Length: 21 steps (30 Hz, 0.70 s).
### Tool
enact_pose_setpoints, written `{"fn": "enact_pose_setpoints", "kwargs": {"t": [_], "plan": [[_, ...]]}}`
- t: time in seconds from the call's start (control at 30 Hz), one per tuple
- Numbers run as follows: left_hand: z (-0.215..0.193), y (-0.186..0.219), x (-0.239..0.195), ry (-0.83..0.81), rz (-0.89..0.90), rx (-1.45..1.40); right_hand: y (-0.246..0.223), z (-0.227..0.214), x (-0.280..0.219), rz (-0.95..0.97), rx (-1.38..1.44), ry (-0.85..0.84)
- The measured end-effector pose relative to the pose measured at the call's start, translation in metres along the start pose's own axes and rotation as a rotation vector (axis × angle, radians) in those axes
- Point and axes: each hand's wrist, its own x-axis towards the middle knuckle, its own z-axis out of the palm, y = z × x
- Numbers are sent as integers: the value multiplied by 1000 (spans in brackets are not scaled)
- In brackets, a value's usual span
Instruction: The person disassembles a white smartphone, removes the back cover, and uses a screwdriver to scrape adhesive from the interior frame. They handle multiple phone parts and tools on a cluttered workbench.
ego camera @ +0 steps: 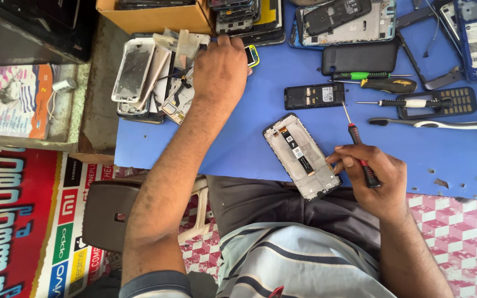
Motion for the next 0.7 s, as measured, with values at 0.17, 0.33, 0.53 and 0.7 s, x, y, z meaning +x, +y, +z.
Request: {"fn": "enact_pose_setpoints", "kwargs": {"t": [0.17, 0.33, 0.53, 0.7], "plan": [[2, 2, 1, -51, 33, 127, -2, 0, 0, -8, -26, -8], [-7, -3, -2, 6, 244, -99, -7, 2, 5, -19, -35, -8], [-10, 4, -12, -10, 420, -353, -15, 4, 9, -9, -47, -7], [2, 4, -4, -84, 405, -366, -25, 6, 15, 7, -52, -10]]}}
